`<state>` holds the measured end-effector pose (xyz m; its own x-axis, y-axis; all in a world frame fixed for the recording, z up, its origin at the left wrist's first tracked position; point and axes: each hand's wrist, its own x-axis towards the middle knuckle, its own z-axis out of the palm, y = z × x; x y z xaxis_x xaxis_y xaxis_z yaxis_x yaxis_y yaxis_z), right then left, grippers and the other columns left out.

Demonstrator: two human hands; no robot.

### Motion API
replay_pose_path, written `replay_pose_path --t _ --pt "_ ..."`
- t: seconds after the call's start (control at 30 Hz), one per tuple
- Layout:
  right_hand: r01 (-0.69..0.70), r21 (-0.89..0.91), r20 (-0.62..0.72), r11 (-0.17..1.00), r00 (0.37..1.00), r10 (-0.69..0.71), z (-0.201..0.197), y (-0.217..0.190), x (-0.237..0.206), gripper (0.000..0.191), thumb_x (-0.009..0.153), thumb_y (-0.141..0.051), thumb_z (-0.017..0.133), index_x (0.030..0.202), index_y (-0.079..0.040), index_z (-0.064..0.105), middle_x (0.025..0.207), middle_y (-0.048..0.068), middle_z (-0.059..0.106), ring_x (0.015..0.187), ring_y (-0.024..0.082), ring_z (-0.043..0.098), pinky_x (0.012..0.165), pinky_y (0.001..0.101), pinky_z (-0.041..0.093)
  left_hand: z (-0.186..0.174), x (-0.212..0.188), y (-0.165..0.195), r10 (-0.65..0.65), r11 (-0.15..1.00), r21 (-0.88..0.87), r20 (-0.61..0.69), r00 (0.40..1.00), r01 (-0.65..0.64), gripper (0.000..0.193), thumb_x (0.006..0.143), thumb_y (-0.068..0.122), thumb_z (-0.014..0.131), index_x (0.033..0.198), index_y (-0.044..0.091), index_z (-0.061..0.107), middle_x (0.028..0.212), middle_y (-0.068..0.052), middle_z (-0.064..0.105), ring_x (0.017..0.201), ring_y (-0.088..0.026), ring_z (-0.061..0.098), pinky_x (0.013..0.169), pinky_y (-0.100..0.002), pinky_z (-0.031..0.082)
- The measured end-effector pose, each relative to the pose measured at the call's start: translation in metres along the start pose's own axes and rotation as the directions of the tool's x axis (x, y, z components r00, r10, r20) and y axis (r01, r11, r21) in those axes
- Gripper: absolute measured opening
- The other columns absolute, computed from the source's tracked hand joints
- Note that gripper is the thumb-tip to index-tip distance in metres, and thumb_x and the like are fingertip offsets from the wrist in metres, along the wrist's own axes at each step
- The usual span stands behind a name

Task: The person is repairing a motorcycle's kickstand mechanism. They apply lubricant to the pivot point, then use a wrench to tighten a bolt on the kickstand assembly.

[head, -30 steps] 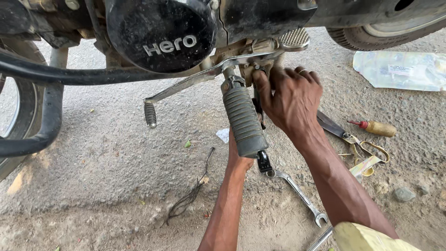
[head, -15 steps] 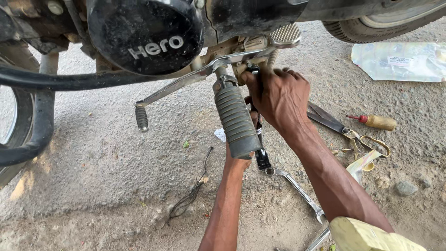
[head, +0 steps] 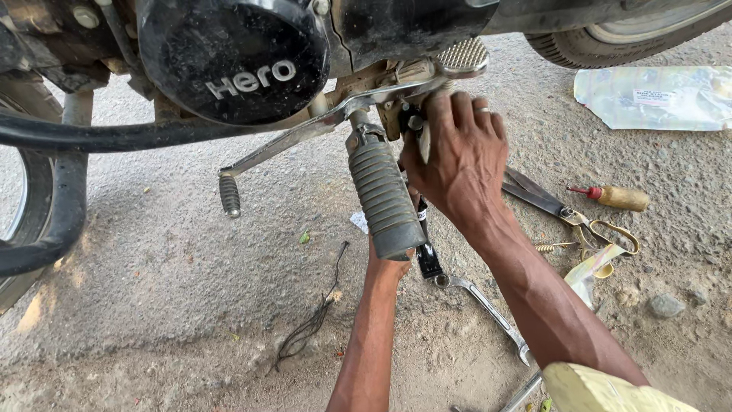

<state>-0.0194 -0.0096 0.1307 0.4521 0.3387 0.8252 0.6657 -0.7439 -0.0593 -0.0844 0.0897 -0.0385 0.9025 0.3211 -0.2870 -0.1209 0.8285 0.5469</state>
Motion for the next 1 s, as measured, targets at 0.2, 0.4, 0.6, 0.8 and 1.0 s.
replay_pose_path --t 0.2,0.4,0.6,0.8,1.0 --pt "-0.366 -0.061 0.684 0.929 0.662 0.305 -0.003 0.0 0.003 0.04 0.112 -0.049 0.04 0.116 -0.013 0.059 0.064 0.005 0.056 0.058 0.024 0.049 0.06 0.0436 0.038 0.013 -0.009 0.007 0.081 0.969 0.224 0.106 0.991 -0.103 0.034 0.102 0.02 0.063 0.133 0.007 0.059 0.11 -0.004 0.065 0.107 -0.01 0.065 0.1 -0.021 0.054" --pt "-0.05 -0.004 0.106 0.999 0.993 0.051 0.003 0.003 0.001 0.044 0.114 -0.044 0.04 0.112 -0.005 0.06 0.08 0.004 0.049 0.068 0.016 0.042 0.058 0.0359 0.038 0.022 -0.015 0.013 0.018 0.993 0.113 0.01 1.0 -0.019 0.039 0.095 0.022 0.063 0.132 0.012 0.058 0.109 -0.004 0.068 0.103 -0.01 0.067 0.098 -0.022 0.054" --pt "-0.279 0.036 0.523 0.96 0.824 0.22 0.006 0.007 0.004 0.041 0.112 -0.049 0.043 0.099 -0.018 0.065 0.054 -0.001 0.045 0.046 0.019 0.035 0.058 0.0426 0.035 0.023 -0.014 0.013 0.087 0.953 0.285 0.07 0.994 -0.103 0.036 0.104 0.022 0.064 0.133 0.002 0.057 0.108 -0.006 0.065 0.104 -0.012 0.065 0.103 -0.028 0.054" --pt "-0.317 0.041 0.523 0.947 0.815 0.25 -0.001 0.003 0.004 0.043 0.112 -0.049 0.046 0.106 -0.009 0.062 0.066 0.001 0.051 0.055 0.017 0.041 0.053 0.041 0.036 0.023 -0.011 0.014 0.072 0.987 0.134 0.104 0.992 -0.086 0.035 0.099 0.022 0.062 0.134 0.015 0.06 0.106 -0.003 0.066 0.105 -0.009 0.063 0.104 -0.023 0.052" --pt "-0.025 -0.033 0.06 0.999 0.998 0.026 -0.003 0.0 0.008 0.041 0.109 -0.049 0.044 0.11 -0.011 0.06 0.079 0.005 0.056 0.072 0.017 0.049 0.064 0.0385 0.039 0.011 -0.003 0.008 0.02 1.0 -0.011 0.029 0.999 -0.02 0.026 0.097 0.023 0.065 0.119 0.009 0.061 0.106 -0.003 0.068 0.104 -0.014 0.067 0.103 -0.026 0.055"
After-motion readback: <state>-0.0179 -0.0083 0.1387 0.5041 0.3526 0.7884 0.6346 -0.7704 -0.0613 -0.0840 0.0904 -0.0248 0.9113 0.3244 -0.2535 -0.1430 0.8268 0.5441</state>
